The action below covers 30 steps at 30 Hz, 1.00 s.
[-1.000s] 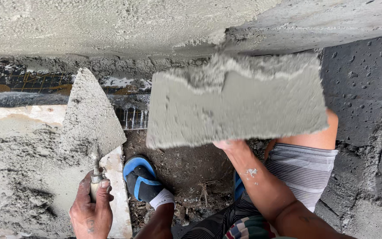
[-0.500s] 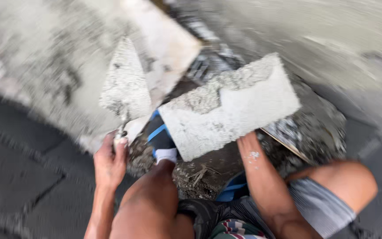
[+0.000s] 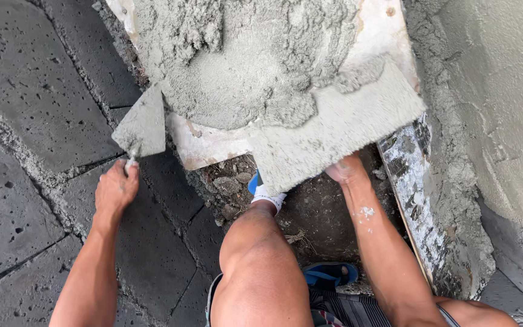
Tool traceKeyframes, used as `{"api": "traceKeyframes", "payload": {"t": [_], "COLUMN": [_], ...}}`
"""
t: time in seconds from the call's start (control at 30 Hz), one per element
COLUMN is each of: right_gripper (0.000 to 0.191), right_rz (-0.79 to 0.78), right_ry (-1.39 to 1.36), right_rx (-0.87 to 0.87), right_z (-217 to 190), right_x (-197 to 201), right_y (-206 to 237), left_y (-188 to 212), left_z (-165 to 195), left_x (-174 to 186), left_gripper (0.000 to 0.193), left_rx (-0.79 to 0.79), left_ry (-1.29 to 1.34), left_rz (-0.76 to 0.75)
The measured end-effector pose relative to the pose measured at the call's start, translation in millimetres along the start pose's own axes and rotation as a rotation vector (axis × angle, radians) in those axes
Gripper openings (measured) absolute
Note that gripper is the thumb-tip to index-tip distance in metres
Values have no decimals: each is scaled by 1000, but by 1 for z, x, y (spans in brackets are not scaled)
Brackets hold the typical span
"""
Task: The person scoops wet cement from a board using a trowel and applies it to a vertical wall surface. They use a wooden float to spread and smooth the cement, repeatedly transferring material from the board to the wall to build up a plaster layer.
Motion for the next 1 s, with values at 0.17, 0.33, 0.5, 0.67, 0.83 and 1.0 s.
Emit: {"api": "traceKeyframes", "payload": {"t": [0.17, 0.33, 0.5, 0.67, 0.83, 1.0], "right_gripper": [97, 101, 109, 101, 87, 80], "right_rz": [46, -94, 83, 111, -156, -130], "right_ry": [-79, -127, 37, 40, -138, -316], "right_rx": [60, 103, 47, 95, 97, 203], "right_z": [-6, -7, 0, -16, -28, -34], "right_x": [17, -1, -3, 0, -17, -23], "right_y": [19, 11, -3, 4, 13, 29], "left_y": [-44, -31, -34, -1, 90, 188], "left_z": [53, 107, 195, 271, 277, 294], "left_x": [-24, -58, -59, 5, 89, 158], "left_gripper": [49, 44, 46, 43, 32, 42], "left_rx": [-79, -112, -282, -696, -845, -1089], "left_ry": [145, 464, 502, 422, 224, -85], "left_rz": [22, 84, -83, 227, 131, 527]}}
Point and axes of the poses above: each hand's wrist, its own y-axis away from the middle knuckle, its own x-axis out of the back of the hand, z = x × y, the point moved 5 cm from there along -y, towards the middle knuckle, and after that the axes turned 13 degrees about -y, right-handed, at the moved point
